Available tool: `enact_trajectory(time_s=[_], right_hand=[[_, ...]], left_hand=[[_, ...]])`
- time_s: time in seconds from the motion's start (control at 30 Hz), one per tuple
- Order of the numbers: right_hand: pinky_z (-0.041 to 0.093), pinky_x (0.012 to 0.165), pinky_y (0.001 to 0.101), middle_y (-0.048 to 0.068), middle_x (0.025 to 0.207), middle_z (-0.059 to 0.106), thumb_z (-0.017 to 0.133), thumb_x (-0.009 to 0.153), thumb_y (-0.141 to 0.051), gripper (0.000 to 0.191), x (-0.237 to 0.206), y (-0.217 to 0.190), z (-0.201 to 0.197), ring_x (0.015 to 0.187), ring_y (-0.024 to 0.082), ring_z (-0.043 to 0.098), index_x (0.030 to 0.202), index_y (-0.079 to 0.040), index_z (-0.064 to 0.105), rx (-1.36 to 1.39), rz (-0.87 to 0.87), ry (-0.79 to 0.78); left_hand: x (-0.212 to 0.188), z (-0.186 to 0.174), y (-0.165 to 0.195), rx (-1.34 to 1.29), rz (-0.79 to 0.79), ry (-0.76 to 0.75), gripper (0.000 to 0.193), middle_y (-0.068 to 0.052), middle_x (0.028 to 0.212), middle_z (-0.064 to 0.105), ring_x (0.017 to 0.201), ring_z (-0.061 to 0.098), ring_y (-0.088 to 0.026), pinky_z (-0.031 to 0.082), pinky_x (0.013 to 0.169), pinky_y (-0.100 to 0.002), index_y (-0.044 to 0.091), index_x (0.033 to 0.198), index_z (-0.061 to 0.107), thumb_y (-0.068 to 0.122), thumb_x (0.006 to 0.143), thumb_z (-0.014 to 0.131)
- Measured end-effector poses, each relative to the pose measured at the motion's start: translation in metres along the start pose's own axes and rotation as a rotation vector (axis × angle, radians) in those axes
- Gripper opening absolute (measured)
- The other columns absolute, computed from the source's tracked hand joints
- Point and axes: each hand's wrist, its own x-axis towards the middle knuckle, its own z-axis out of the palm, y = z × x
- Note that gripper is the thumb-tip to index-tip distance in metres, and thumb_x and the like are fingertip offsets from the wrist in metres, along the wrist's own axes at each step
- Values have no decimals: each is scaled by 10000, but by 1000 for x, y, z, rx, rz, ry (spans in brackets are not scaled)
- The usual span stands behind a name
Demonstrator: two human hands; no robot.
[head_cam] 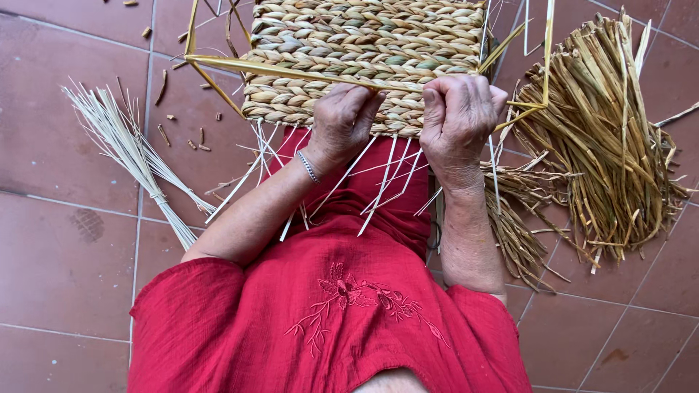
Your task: The person sits on a tiled floor weaving dried palm strips into a rectangular basket on a bamboo frame. They weave strips over and under the frame spokes, pull strips tight, rotate the basket to work new sides, and tuck in loose ends by hand.
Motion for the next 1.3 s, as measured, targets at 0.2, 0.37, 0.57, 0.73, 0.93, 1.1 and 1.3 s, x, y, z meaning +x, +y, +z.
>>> enact_trajectory(time_s=[0.2,0.37,0.57,0.73,0.93,1.1,1.3], right_hand=[[387,947,418,30,996,640,658,1159,-223,181,-4,4,5,963,248,597,1035,-105,602,11,-1,0],[388,942,410,38,992,622,666,1155,-226,175,-7,5,7,966,251,591,1044,-105,606,19,-19,22],[392,973,415,30,1011,628,629,1139,-219,130,-8,7,7,982,230,601,1073,-109,613,21,-23,16],[386,952,408,27,974,622,639,1161,-258,192,-10,11,13,957,235,589,1044,-108,615,4,-2,9],[391,953,399,7,970,648,644,1170,-288,219,-11,15,13,941,210,597,1036,-115,626,-6,3,16],[393,961,396,12,984,654,637,1182,-283,220,-11,15,10,947,219,596,1039,-116,619,-18,16,-4],[393,967,402,13,993,667,656,1173,-259,199,-9,15,5,933,233,592,1046,-110,620,-7,8,-5]], left_hand=[[-11,-7,-27,-249,-34,-226,129,-112,949,745,884,748,-260,591,750,-338,42,1091,721,82,977,767],[-36,3,-41,-269,-125,-295,117,-86,1003,759,919,758,-254,595,769,-346,107,1122,734,126,1007,723],[-70,23,-63,-128,-175,-352,93,-112,937,716,867,715,-311,567,733,-391,91,1078,687,151,1008,699],[-71,39,-74,-57,-141,-357,67,-122,878,679,851,689,-327,556,754,-420,76,1034,650,93,986,693],[-64,36,-64,-143,-176,-316,166,-133,922,650,884,671,-331,552,786,-415,44,1020,622,-7,868,664],[-57,35,-57,-129,16,-189,210,-139,1027,613,955,637,-360,535,829,-416,53,868,582,-70,714,653],[-60,29,-68,-272,-237,-355,126,-113,990,638,894,709,-278,585,772,-340,39,938,675,-36,852,730]])
